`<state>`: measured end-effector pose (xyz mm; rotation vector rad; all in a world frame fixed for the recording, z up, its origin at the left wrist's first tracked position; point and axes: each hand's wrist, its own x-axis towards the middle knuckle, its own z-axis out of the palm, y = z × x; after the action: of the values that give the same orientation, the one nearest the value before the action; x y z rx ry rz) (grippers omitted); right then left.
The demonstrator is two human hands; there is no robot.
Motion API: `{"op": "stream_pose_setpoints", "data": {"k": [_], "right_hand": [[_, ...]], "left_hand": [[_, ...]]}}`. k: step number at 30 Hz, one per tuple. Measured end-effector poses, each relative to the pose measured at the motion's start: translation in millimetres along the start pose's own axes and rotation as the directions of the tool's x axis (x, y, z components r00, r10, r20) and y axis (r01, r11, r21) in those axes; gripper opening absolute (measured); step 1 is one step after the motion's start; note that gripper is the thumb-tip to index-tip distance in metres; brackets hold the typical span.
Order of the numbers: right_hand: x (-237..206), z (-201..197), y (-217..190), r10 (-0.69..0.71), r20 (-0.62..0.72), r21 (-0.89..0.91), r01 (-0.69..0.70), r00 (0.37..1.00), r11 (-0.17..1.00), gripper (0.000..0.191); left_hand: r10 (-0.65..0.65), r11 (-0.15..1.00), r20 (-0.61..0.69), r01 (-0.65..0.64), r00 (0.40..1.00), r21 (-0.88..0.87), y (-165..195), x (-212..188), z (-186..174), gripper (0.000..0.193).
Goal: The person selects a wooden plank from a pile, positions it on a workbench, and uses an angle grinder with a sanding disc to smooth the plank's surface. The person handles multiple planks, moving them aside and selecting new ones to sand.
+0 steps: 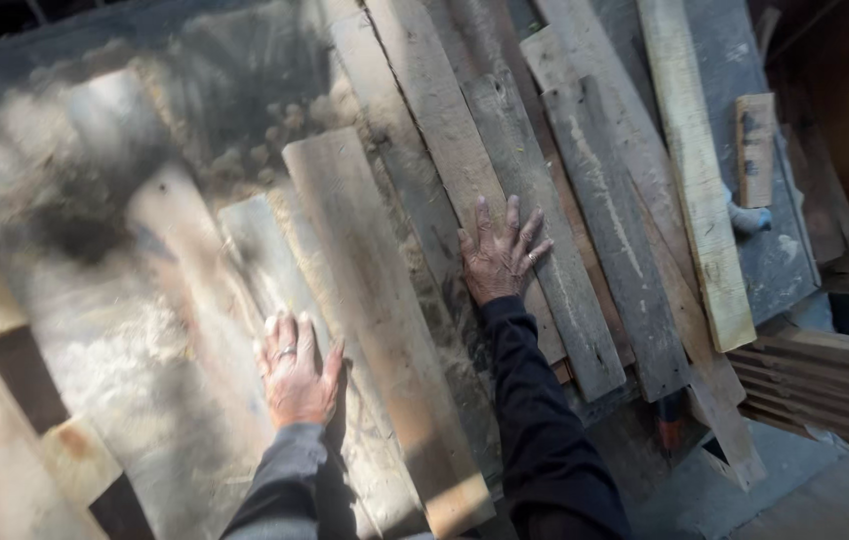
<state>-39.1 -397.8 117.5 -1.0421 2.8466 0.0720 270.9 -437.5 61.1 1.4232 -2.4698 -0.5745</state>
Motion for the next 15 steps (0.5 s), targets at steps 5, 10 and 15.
{"op": "stream_pose_setpoints", "data": {"k": [5, 10, 15], "right_hand": [[30.2, -4.2, 45.0, 0.035, 0.037, -0.020, -0.035, 0.999, 0.999, 0.067], [-1.9, -0.3, 36.4, -0.085, -0.049, 0.233, 0.094, 0.995, 0.968, 0.059], [-168.1, -4.8, -4.2, -0.249, 0.069, 0.659, 0.144, 0.966, 0.738, 0.055]], "left_hand": [[-0.010, 1.000, 0.028, 0.010, 1.000, -0.003, -0.7, 0.1, 3.4, 0.068], [-0.046, 0.998, 0.053, 0.049, 0.998, -0.050, 2.4, -1.4, -0.8, 0.068], [-0.067, 0.966, 0.072, 0.083, 0.995, -0.245, -2.5, 2.6, -6.1, 0.070]]}}
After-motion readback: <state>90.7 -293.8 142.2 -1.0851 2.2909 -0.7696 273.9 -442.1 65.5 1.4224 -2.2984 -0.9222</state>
